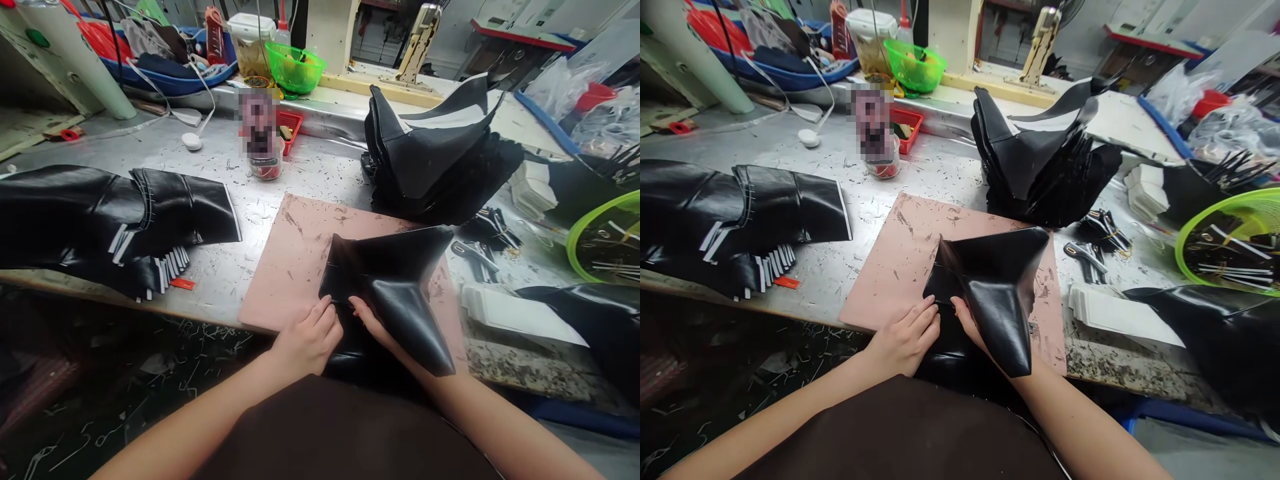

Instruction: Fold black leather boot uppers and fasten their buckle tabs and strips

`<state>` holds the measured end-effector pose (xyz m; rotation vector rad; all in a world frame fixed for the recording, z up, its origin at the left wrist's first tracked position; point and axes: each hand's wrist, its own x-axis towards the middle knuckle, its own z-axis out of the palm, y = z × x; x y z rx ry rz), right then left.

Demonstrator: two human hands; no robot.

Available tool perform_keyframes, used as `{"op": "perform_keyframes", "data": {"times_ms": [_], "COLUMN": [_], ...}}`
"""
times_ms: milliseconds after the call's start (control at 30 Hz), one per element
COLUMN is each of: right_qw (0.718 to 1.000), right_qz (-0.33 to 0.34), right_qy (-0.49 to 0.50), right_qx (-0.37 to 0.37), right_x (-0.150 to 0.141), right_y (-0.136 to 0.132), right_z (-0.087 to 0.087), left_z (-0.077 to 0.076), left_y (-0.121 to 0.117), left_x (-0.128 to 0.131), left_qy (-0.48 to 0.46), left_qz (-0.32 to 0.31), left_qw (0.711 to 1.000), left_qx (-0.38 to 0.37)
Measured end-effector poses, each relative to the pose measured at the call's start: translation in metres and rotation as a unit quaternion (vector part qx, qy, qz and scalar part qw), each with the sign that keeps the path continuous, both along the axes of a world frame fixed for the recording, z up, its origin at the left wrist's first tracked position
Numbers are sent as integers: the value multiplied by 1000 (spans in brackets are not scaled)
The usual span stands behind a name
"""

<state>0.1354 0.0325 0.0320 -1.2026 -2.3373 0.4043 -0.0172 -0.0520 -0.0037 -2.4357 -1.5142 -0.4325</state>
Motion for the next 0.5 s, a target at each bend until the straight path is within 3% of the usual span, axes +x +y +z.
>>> {"op": "perform_keyframes", "data": {"times_ms": [200,500], "right_qw": [992,983], "right_qz": [-104,-160], "right_qy": [-12,14], "right_qx": [-76,-86], "right_x": [16,41], "right_y": [13,10], "right_z": [14,-9], "left_z": [4,7], "left_y": [4,5], "left_x": [-2,-3], "left_qy": [13,27], "left_qz": [-7,-1], "left_qw": [999,999], "left_qx": [-38,-43]}}
